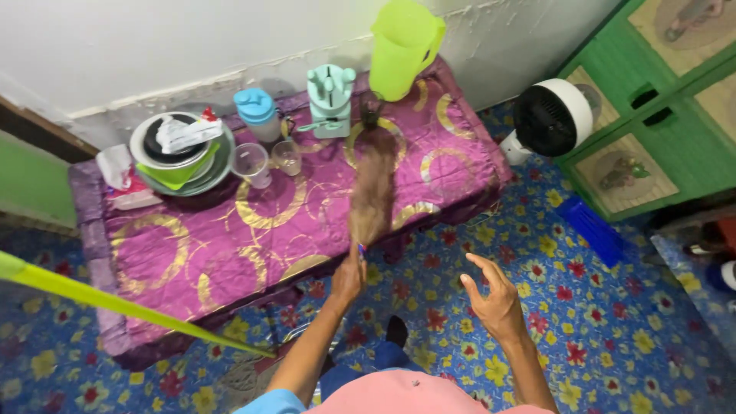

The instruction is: The person uses a broom to sweep a purple patterned tablecloth in a room with floral flooring. They repeatedly move the broom back and forth across the surface while occasionally adjusting their hand position.

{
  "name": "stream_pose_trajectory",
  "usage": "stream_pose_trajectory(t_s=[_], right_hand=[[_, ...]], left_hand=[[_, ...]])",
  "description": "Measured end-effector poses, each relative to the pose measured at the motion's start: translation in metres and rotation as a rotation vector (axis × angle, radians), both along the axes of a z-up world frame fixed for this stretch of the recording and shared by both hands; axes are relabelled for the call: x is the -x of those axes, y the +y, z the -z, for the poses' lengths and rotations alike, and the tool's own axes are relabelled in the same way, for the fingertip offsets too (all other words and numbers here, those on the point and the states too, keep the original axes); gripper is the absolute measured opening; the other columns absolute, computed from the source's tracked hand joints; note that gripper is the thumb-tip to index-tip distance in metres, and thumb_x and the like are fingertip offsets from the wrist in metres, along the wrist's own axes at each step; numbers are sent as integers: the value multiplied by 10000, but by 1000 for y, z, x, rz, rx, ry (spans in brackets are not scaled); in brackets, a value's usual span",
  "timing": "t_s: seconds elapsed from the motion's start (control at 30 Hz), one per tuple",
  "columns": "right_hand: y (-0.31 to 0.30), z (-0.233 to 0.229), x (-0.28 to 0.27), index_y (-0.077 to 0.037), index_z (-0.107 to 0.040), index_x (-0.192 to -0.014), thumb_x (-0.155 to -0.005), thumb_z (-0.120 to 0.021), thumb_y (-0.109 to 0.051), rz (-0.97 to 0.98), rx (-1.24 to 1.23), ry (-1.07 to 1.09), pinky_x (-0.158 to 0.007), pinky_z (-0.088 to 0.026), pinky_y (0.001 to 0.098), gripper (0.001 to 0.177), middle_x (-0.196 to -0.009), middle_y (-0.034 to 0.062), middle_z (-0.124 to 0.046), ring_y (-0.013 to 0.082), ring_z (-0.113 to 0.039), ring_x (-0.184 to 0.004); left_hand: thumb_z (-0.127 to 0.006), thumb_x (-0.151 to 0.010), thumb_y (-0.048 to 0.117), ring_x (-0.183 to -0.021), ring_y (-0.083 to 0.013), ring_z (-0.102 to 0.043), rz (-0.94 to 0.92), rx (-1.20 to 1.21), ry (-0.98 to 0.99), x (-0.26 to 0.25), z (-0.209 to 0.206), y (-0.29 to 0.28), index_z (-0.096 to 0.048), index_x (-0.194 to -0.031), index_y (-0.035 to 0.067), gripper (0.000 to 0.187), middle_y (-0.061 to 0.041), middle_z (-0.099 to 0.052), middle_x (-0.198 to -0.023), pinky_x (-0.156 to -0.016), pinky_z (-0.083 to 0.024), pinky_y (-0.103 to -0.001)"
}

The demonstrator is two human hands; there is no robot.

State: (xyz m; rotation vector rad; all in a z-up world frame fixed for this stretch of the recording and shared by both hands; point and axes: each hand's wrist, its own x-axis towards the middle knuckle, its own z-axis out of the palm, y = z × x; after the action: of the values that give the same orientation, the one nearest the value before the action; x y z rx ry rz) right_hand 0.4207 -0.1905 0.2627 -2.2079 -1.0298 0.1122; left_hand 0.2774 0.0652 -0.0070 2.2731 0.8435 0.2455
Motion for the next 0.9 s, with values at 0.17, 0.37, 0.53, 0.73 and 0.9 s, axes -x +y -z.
stream_pose_trajectory(t_s=[0.17, 0.37, 0.53, 0.73, 0.9], right_hand=[[-17, 4, -26, -67, -635, -1343, -976, -649, -238, -33, 3, -60, -997, -579, 418, 405, -1318, 130, -691, 294, -678, -1210], [-42, 2, -44, -81, -624, -1362, -967, -647, -224, 1, 71, -15, -1044, -563, 423, 422, -1352, 112, -675, 274, -661, -1242], [-64, 2, -51, -88, -612, -1372, -963, -637, -258, 81, 104, 38, -1056, -562, 436, 443, -1355, 133, -673, 301, -653, -1257], [-72, 9, -54, -104, -615, -1362, -963, -633, -250, 98, 145, 46, -1037, -583, 412, 425, -1365, 105, -667, 279, -666, -1241], [-68, 6, -52, -101, -624, -1363, -969, -627, -258, 71, 102, 67, -1101, -535, 419, 424, -1391, 109, -653, 281, -633, -1290]], left_hand=[[-485, -1022, 357, -881, -552, -670, 276, 44, 35, -58, -9, -14, -242, -1612, 205, 655, -294, -663, -1148, -748, -503, -667], [-442, -1037, 323, -844, -571, -652, 93, 108, -102, -158, -31, 24, -262, -1583, 105, 615, -345, -673, -985, -720, -463, -670], [-485, -975, 265, -714, -454, -697, 108, -1, 89, -192, 2, 7, -76, -1673, 178, 814, -212, -685, -840, -590, -521, -614], [-370, -1088, 364, -598, -295, -626, 408, 146, 149, -221, -53, 2, 19, -1663, 346, 695, -224, -674, -916, -510, -537, -394], [-500, -999, 256, -834, -600, -638, 62, 138, -123, -257, -23, 21, -301, -1509, 13, 600, -377, -670, -896, -753, -472, -681]])
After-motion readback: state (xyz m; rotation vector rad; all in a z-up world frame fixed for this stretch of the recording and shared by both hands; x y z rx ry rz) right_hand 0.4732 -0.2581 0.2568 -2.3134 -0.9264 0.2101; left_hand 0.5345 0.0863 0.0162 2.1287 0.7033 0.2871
